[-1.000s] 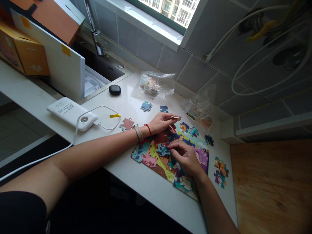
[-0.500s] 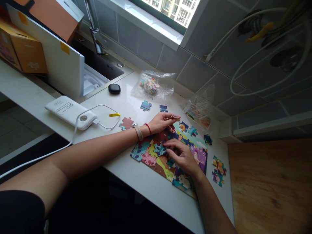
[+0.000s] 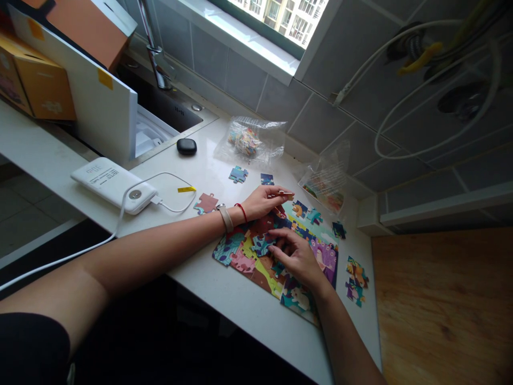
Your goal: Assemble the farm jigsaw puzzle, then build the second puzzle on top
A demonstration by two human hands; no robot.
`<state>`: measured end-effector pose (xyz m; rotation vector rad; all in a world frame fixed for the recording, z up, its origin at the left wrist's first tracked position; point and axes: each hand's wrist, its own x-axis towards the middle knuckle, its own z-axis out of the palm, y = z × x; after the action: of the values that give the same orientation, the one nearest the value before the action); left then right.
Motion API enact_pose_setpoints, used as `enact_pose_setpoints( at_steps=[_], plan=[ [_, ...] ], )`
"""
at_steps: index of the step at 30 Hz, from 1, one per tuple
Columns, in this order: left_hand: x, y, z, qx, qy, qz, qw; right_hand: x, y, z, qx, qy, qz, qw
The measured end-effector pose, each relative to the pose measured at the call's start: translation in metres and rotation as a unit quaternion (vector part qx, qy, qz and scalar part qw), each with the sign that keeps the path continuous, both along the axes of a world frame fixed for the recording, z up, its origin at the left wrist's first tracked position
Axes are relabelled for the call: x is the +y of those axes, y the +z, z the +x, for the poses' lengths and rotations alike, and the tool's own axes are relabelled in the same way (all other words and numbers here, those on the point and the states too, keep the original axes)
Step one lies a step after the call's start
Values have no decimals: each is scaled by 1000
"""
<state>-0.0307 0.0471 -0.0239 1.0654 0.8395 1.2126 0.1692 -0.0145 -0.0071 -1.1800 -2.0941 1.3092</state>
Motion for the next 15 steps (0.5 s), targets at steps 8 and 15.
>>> enact_pose_setpoints(
  at_steps=[8, 15],
  plan=[
    [1, -2, 1, -2, -5, 4, 1000, -1, 4, -1, -3, 2, 6, 1000],
    [3, -8, 3, -11, -9, 6, 1000, -16, 9, -8, 59, -27, -97, 993]
  ],
)
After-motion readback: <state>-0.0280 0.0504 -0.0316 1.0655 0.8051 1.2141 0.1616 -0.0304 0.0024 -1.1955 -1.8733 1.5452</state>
